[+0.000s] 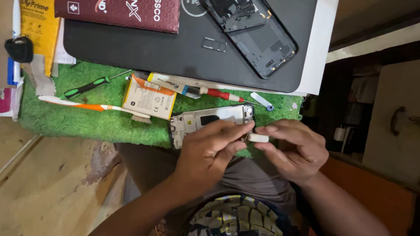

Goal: The person repairs a disassembled smartphone at a workbench, using a screwdriver and tweezers to remove and reposition small internal components on the opened phone body. They hold the phone steady with one hand while working on its internals, occasionally lifting small parts out and setting them on the mat.

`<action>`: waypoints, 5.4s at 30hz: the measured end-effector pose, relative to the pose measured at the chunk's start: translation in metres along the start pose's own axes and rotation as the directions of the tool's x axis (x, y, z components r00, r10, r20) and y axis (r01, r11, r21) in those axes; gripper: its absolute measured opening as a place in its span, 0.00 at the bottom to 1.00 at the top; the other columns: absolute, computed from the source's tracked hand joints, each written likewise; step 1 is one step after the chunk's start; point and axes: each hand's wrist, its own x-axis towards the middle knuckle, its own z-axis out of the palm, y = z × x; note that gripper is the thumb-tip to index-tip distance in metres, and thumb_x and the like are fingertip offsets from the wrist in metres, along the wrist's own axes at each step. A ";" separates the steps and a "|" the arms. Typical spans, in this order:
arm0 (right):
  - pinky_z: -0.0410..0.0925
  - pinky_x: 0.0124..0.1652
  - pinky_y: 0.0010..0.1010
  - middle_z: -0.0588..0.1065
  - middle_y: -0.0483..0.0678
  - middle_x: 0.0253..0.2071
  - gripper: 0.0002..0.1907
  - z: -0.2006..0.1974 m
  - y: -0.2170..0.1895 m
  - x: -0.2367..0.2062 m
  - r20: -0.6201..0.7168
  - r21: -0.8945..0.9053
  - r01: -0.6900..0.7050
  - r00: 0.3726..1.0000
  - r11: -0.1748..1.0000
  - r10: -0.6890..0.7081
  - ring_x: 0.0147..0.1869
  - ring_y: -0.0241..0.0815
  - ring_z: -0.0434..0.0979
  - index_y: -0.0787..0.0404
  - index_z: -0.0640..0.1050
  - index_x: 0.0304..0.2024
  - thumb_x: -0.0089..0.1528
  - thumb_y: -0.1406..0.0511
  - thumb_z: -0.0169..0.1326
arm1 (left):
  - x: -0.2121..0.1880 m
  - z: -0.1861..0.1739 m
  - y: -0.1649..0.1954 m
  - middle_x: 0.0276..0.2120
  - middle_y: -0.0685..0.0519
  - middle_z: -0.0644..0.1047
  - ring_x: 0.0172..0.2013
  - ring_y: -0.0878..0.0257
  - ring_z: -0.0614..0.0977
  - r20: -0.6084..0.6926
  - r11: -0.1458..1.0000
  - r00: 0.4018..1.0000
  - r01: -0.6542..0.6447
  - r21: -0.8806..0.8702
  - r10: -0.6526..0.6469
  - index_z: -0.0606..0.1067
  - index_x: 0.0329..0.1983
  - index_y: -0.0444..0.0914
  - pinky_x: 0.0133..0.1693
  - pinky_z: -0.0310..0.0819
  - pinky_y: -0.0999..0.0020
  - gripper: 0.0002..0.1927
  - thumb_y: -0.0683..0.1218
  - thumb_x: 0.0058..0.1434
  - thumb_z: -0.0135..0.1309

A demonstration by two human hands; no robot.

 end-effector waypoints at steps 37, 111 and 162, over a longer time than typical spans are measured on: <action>0.78 0.40 0.25 0.80 0.52 0.38 0.08 0.004 0.009 0.010 0.104 0.001 0.115 0.988 0.993 -0.114 0.42 0.38 0.85 0.67 0.82 0.38 0.56 0.73 0.66 | 0.002 0.006 0.005 0.38 0.52 0.86 0.36 0.71 0.88 -0.174 0.961 0.945 0.267 -0.071 -0.276 0.73 0.54 0.38 0.32 0.82 0.75 0.18 0.39 0.61 0.61; 0.76 0.45 0.30 0.81 0.50 0.42 0.07 0.009 -0.008 0.036 0.198 -0.172 0.047 0.980 0.984 -0.012 0.46 0.44 0.85 0.66 0.82 0.41 0.60 0.72 0.65 | 0.010 -0.024 -0.010 0.42 0.50 0.74 0.43 0.54 0.80 0.064 0.837 0.970 -0.236 0.494 0.236 0.77 0.44 0.34 0.43 0.76 0.63 0.11 0.41 0.60 0.64; 0.69 0.37 0.32 0.79 0.50 0.39 0.11 0.014 -0.007 0.035 0.186 -0.385 0.155 0.979 0.910 -0.088 0.40 0.41 0.79 0.63 0.83 0.41 0.56 0.72 0.66 | 0.011 -0.023 -0.014 0.43 0.48 0.74 0.44 0.51 0.79 0.057 0.820 0.951 -0.292 0.492 0.305 0.76 0.45 0.33 0.47 0.75 0.60 0.12 0.40 0.59 0.64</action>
